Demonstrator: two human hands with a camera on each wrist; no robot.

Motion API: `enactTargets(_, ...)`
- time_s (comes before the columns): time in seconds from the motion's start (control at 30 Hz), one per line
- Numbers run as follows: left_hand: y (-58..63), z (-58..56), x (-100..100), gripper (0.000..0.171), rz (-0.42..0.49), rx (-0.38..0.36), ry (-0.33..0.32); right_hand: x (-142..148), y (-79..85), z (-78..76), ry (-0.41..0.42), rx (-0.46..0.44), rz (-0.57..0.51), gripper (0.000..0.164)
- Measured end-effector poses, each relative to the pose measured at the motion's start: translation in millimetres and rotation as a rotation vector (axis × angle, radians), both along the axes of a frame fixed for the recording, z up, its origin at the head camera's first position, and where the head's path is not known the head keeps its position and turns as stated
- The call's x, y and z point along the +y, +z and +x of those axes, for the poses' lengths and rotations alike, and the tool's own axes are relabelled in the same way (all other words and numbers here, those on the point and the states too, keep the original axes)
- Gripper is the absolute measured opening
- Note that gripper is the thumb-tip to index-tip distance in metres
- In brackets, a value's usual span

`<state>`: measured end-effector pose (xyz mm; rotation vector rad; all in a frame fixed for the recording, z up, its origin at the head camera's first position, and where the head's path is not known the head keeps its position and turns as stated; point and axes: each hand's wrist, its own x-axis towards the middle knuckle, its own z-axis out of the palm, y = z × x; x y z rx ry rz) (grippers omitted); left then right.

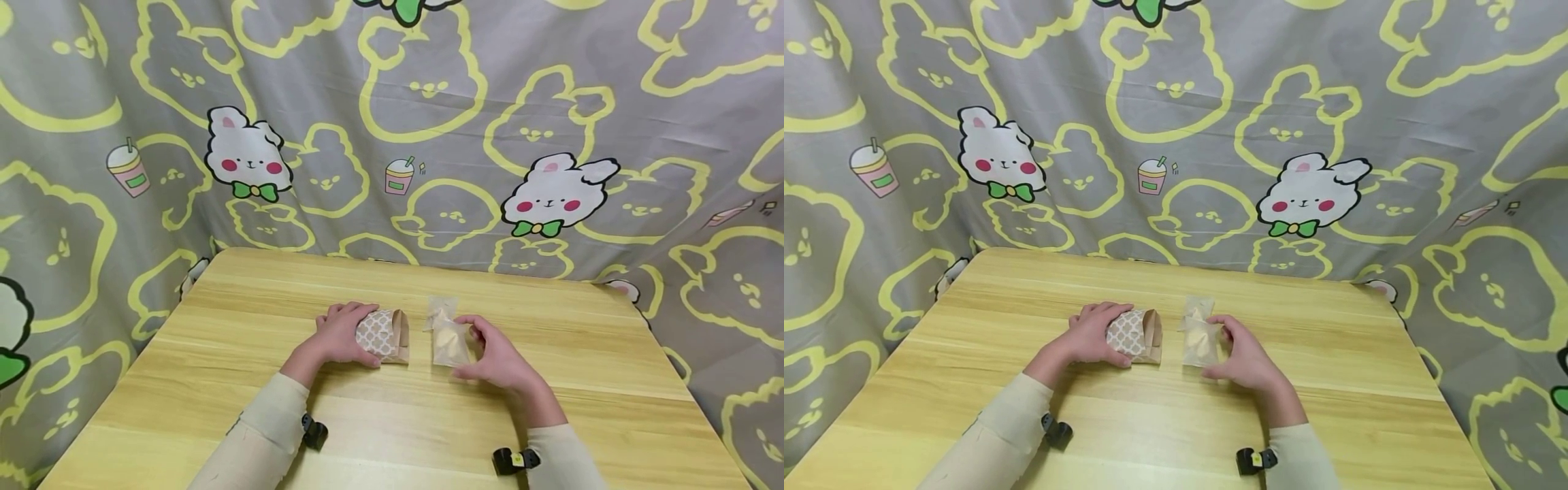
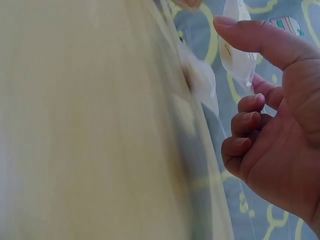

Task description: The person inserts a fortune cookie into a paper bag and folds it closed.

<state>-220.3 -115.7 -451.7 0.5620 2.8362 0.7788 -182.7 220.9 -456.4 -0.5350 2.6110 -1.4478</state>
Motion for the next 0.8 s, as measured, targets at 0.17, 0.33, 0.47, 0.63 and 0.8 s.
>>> enactTargets(0.17,2.2,0.8,-0.1,0.108,0.004,-0.003,0.000,-17.9,5.5,-3.8,0.037,-0.003,0.012,0.083)
enactTargets(0.33,0.9,1.2,-0.2,0.108,0.005,-0.006,-0.002,-34.2,7.4,-9.1,0.063,-0.015,0.019,0.084)
enactTargets(0.47,-0.7,0.9,-0.3,0.108,-0.001,-0.007,-0.001,-44.9,7.4,-12.6,0.074,-0.019,0.027,0.084)
enactTargets(0.63,-1.7,0.6,0.0,0.108,-0.004,-0.008,0.001,-53.4,1.5,-17.5,0.066,-0.019,0.048,0.085)
enactTargets(0.8,-0.5,0.8,-0.2,0.108,0.007,-0.009,0.003,-58.3,-3.6,-21.7,0.036,-0.027,0.066,0.086)
